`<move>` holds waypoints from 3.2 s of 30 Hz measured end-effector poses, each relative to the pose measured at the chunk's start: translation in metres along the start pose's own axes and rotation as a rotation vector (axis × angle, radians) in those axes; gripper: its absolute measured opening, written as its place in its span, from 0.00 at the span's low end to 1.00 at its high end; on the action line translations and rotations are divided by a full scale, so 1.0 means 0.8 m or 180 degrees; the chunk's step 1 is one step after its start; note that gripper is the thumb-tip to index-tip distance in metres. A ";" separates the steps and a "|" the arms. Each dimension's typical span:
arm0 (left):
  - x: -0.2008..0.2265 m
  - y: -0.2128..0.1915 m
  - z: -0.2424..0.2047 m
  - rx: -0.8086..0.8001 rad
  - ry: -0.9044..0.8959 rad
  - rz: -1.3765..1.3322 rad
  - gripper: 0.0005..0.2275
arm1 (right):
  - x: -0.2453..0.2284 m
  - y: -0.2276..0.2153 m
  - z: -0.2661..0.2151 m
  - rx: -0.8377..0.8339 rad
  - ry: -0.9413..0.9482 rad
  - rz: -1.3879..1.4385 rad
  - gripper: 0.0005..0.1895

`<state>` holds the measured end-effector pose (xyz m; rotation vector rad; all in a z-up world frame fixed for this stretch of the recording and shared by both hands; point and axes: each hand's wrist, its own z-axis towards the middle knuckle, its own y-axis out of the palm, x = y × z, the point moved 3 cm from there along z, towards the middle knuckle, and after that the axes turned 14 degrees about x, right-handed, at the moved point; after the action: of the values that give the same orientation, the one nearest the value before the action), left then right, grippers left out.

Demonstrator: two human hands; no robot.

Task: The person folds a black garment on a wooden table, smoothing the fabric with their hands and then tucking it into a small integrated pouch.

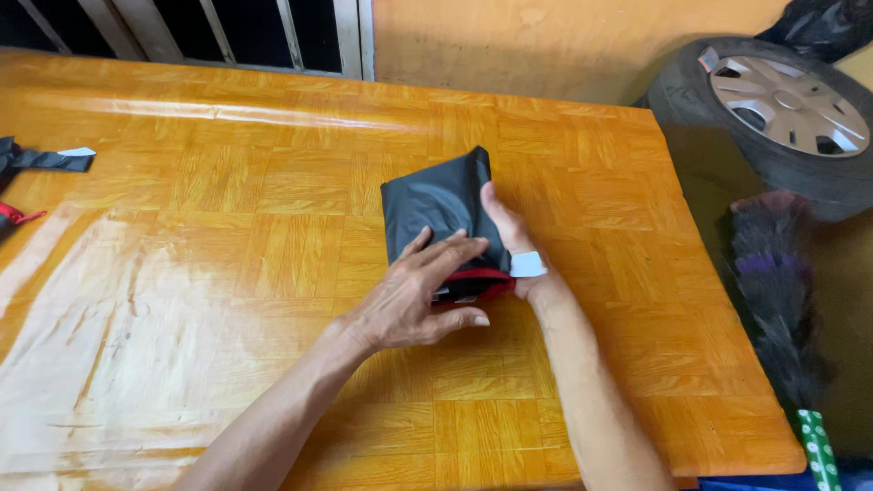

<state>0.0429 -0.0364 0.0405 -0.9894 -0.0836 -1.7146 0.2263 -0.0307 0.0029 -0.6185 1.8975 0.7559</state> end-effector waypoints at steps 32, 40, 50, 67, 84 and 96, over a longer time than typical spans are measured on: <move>-0.123 0.015 0.017 0.0920 -0.2556 -0.0545 0.40 | 0.021 -0.005 0.000 -0.0237 -0.2295 -0.3749 0.41; -0.106 0.021 0.013 0.1739 -0.3912 -0.1662 0.40 | -0.008 -0.019 -0.020 0.0347 -0.0630 -0.0592 0.65; -0.031 -0.018 0.024 0.1740 -0.4389 -0.1958 0.52 | 0.022 -0.031 0.020 -0.0142 -0.0201 -0.0490 0.38; -0.069 -0.018 0.022 0.1026 -0.3827 -0.1700 0.39 | 0.000 -0.004 -0.012 0.0401 -0.0209 -0.0427 0.22; -0.015 -0.048 0.031 -0.0526 -0.2138 0.0602 0.44 | -0.076 -0.024 -0.064 -0.0591 -0.2606 -0.2710 0.38; -0.068 -0.018 0.010 -0.0853 -0.0839 0.1702 0.43 | 0.009 0.005 -0.060 -0.1019 -0.3369 -0.4983 0.49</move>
<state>0.0385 0.0148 0.0170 -1.2967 0.2286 -1.1182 0.1920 -0.0633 0.0133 -1.2693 0.0377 0.1646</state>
